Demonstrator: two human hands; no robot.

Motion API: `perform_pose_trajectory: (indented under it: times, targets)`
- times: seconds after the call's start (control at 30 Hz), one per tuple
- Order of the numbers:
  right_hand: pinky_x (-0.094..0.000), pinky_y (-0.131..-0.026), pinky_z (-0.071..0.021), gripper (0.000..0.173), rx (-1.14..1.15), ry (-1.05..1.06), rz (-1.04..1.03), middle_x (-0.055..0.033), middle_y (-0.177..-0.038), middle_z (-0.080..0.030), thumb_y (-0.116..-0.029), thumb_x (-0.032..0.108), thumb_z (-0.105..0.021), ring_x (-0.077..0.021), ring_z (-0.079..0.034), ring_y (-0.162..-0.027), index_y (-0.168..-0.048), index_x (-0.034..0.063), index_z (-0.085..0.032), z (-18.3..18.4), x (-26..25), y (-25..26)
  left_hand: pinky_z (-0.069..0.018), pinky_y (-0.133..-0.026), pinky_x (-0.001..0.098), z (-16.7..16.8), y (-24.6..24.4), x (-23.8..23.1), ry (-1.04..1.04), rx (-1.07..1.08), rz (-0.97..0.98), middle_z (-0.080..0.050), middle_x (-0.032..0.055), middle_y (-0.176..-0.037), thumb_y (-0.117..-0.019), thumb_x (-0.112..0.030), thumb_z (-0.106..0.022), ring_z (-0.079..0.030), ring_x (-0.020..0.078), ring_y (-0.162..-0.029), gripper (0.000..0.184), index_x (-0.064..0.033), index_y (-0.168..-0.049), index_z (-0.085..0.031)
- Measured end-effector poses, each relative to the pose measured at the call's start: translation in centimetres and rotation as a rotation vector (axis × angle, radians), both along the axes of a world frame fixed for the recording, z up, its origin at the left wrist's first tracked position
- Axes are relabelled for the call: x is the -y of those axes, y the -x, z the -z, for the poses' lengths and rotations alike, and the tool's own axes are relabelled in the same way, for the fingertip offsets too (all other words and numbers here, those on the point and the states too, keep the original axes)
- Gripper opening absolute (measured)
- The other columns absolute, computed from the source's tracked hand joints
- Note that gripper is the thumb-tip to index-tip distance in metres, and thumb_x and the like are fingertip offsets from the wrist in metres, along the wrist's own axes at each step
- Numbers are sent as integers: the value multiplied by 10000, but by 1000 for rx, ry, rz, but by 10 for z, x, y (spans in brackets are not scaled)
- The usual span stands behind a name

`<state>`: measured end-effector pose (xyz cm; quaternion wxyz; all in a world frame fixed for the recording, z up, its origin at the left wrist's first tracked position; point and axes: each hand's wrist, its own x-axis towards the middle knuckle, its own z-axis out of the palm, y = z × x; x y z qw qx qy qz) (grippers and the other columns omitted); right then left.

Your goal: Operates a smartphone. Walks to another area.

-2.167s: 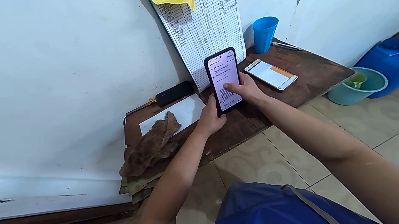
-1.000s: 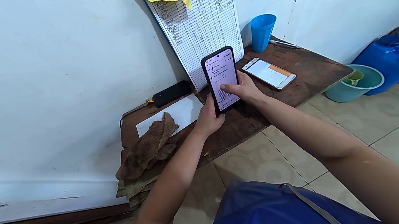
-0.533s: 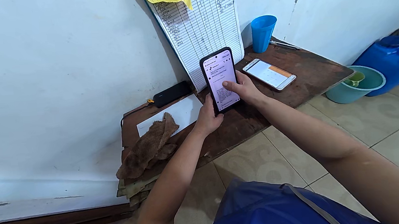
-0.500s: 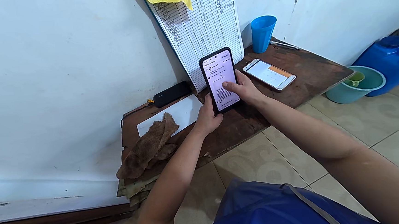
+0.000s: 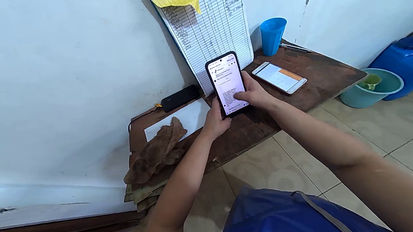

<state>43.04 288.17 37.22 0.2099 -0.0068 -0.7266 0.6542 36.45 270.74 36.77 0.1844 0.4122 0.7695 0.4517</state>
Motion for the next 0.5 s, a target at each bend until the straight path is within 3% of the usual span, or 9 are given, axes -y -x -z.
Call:
perform_pose_trajectory:
  times: [0.1,0.27,0.5]
  targets:
    - [-248,-808,-576,477,2,56,-14,-76,-1099,-646,-897,34,-548,-48,-674,-907,-1355,15,-416,-1,0,-1,-563,-721,345,1,1,0,1,-2,7,-644,199,-1134,-817,159,-604,-673,195,-827,787,28,-1507,-250]
    - [-232,-804,-581,624,-17,27,-30,-63,-1103,-654,-760,27,-634,-36,-681,-923,-1338,20,-401,0,0,0,-573,-756,361,2,1,0,-19,14,14,-647,208,-1146,-811,169,-607,-687,213,-882,777,35,-1493,-258]
    - [-279,-837,-586,642,-22,-32,10,-119,-1133,-654,-777,-29,-677,-91,-689,-958,-1358,-10,-404,3,-1,3,-573,-739,358,2,2,0,-13,11,12,-640,206,-1177,-814,161,-597,-685,212,-876,782,31,-1504,-253]
